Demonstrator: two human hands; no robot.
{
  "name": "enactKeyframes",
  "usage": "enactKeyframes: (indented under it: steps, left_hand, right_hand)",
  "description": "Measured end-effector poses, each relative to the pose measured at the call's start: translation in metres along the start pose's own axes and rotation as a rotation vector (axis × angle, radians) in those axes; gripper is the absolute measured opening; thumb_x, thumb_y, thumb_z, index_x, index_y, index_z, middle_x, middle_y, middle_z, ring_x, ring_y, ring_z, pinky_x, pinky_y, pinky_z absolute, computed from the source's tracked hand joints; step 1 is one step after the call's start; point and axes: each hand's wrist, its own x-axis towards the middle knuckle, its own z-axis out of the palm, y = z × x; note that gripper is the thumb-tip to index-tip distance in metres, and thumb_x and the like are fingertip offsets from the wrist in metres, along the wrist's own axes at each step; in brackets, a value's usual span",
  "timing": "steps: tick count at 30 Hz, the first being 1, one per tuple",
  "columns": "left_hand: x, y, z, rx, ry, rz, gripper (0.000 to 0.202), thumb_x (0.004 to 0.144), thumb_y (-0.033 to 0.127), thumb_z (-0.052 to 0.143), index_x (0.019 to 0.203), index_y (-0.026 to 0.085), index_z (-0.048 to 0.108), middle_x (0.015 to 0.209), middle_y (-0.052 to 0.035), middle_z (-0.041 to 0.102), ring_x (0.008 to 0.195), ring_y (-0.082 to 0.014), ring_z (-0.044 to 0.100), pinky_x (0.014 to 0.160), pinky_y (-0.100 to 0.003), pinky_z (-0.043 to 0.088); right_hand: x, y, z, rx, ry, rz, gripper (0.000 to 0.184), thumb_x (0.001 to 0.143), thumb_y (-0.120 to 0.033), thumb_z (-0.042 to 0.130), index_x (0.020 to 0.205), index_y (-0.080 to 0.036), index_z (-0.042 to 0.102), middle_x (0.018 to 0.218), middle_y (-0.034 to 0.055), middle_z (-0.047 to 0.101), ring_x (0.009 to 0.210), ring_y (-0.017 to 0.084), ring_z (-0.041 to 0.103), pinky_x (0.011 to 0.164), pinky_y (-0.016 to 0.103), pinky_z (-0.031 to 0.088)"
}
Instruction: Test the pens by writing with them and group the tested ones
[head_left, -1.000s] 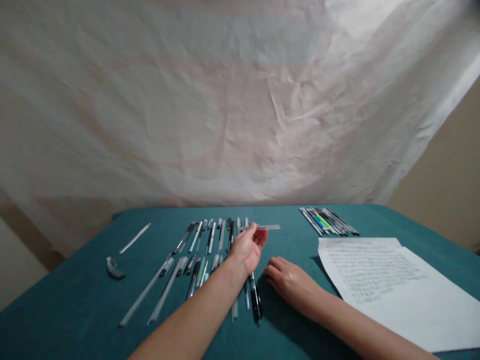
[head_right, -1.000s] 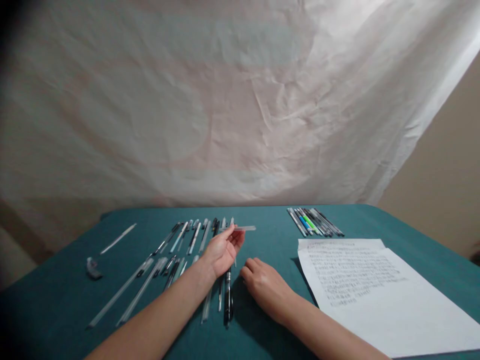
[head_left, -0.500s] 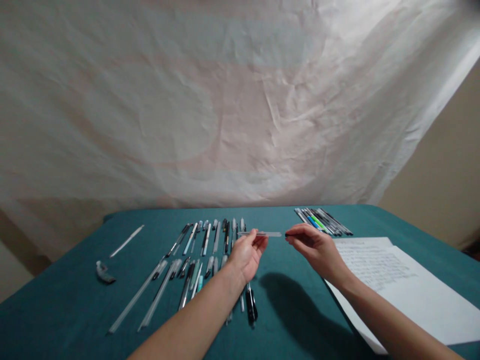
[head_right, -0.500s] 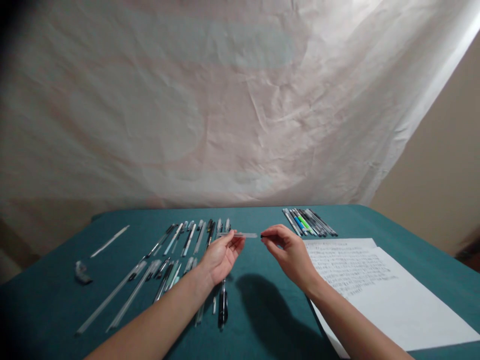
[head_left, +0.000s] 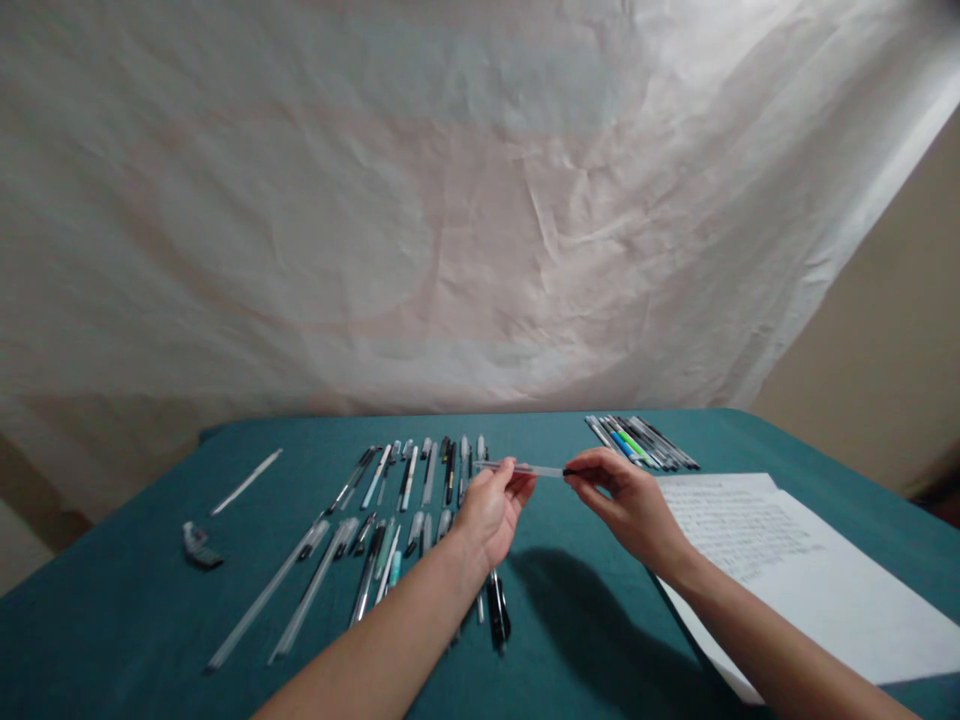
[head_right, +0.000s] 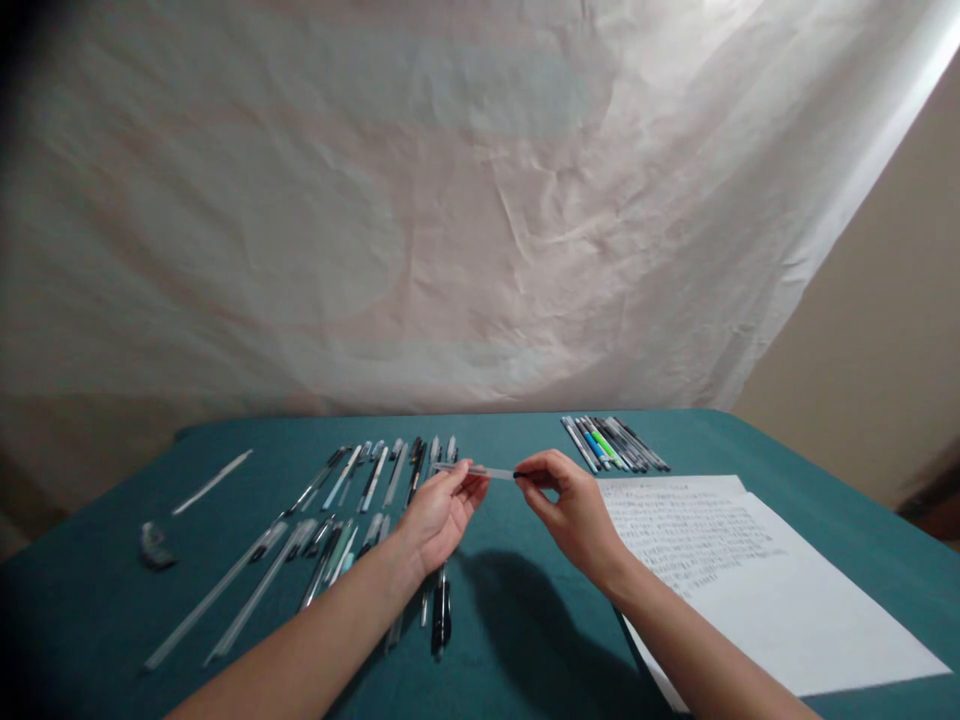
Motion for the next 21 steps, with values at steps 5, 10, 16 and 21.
enactKeyframes:
  steps: [5, 10, 16, 21]
  left_hand:
    - [0.0002, -0.0008, -0.0003, 0.005, -0.009, 0.002, 0.018, 0.084, 0.005, 0.047, 0.068, 0.011, 0.054, 0.066, -0.0051, 0.062, 0.06, -0.0095, 0.059, 0.063, -0.022, 0.051]
    - [0.0001, -0.0022, -0.0007, 0.001, -0.013, 0.002, 0.017, 0.083, 0.005, 0.048, 0.068, 0.011, 0.054, 0.067, -0.0053, 0.061, 0.061, -0.0096, 0.06, 0.063, -0.022, 0.051]
    - [0.0002, -0.0021, -0.0003, 0.0, -0.012, 0.016, 0.016, 0.082, 0.006, 0.05, 0.068, 0.011, 0.054, 0.067, -0.0045, 0.061, 0.06, -0.0094, 0.059, 0.064, -0.022, 0.051]
    - [-0.0008, -0.0018, 0.0001, 0.018, -0.026, 0.037, 0.014, 0.082, 0.005, 0.05, 0.07, 0.012, 0.054, 0.067, -0.0034, 0.06, 0.061, -0.0088, 0.059, 0.065, -0.022, 0.051]
  right_hand:
    - [-0.0008, -0.0001, 0.0009, -0.015, 0.005, -0.013, 0.015, 0.079, -0.032, 0.057, 0.085, -0.019, 0.059, 0.08, 0.0039, 0.061, 0.072, 0.016, 0.06, 0.068, 0.029, 0.051]
    - [-0.0007, 0.0024, 0.001, -0.03, 0.013, 0.014, 0.016, 0.079, -0.034, 0.056, 0.085, -0.019, 0.059, 0.079, 0.0042, 0.063, 0.071, 0.016, 0.061, 0.067, 0.029, 0.051]
    - [-0.0013, 0.0069, 0.0028, -0.093, 0.024, 0.003, 0.019, 0.08, -0.037, 0.054, 0.086, -0.019, 0.059, 0.077, 0.0045, 0.063, 0.069, 0.016, 0.06, 0.065, 0.029, 0.05]
    - [-0.0034, 0.0077, 0.0064, -0.093, 0.038, 0.013, 0.023, 0.083, -0.037, 0.051, 0.096, -0.018, 0.054, 0.076, 0.0043, 0.059, 0.067, 0.015, 0.057, 0.063, 0.028, 0.048]
